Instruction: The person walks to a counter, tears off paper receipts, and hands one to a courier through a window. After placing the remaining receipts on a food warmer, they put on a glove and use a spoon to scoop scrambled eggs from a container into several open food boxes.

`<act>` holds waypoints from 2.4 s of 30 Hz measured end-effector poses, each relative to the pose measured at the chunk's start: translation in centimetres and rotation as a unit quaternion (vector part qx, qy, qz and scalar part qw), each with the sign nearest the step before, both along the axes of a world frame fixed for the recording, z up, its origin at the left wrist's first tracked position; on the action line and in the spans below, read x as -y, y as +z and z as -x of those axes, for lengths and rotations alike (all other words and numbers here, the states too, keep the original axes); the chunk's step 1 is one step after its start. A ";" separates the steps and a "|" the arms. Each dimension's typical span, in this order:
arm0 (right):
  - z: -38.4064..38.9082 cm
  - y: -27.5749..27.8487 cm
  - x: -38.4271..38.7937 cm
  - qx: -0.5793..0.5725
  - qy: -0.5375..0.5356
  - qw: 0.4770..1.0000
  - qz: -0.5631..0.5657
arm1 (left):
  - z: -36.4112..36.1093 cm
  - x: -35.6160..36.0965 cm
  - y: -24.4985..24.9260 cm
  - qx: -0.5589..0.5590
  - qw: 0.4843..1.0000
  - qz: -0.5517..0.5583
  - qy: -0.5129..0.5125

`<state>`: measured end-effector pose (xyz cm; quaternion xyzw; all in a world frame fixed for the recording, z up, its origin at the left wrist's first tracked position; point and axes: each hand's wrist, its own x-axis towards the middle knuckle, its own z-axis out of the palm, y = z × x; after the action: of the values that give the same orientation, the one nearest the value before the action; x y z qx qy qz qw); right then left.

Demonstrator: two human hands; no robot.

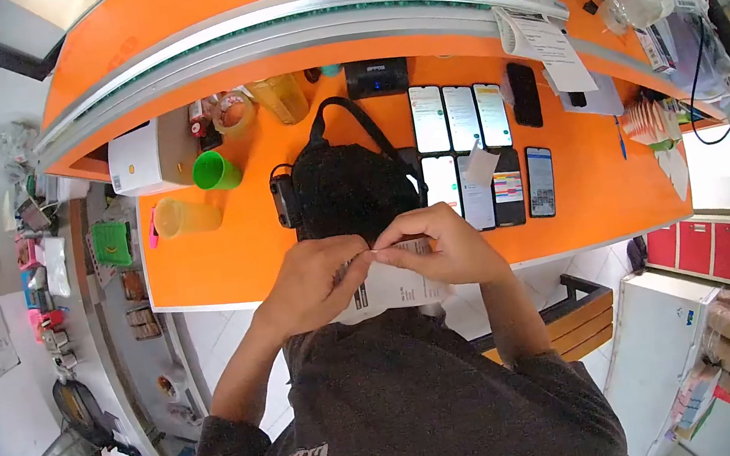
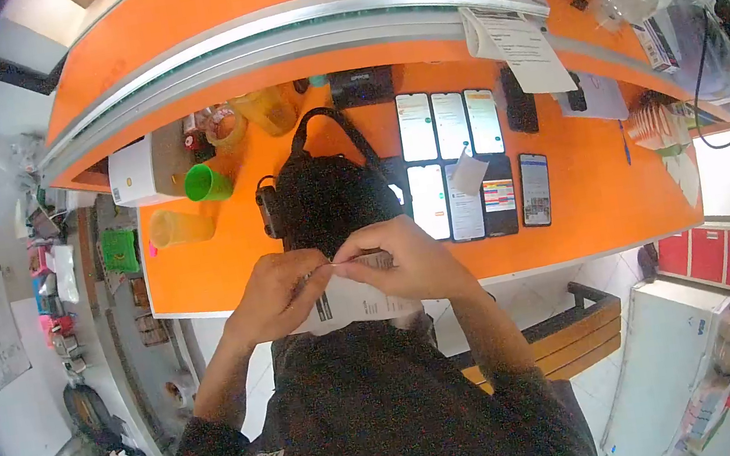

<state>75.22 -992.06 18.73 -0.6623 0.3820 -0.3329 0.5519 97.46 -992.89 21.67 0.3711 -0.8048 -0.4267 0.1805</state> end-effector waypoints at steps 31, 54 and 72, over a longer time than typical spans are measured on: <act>-1.2 4.6 -2.6 -0.183 0.080 0.951 0.237 | -2.8 1.1 0.1 0.001 0.998 -0.031 0.052; 2.9 0.4 8.5 -0.163 0.213 0.957 -0.113 | -4.2 0.4 -4.8 -0.169 0.950 -0.193 0.175; -2.3 1.8 8.6 0.092 -0.183 0.977 -0.061 | -8.0 -0.7 -9.3 -0.418 0.778 -0.293 0.365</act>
<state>77.55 -1000.66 20.58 -0.5127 0.4643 -0.4634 0.5539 105.44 -992.23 12.36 0.4572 -0.2905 -0.6573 0.5239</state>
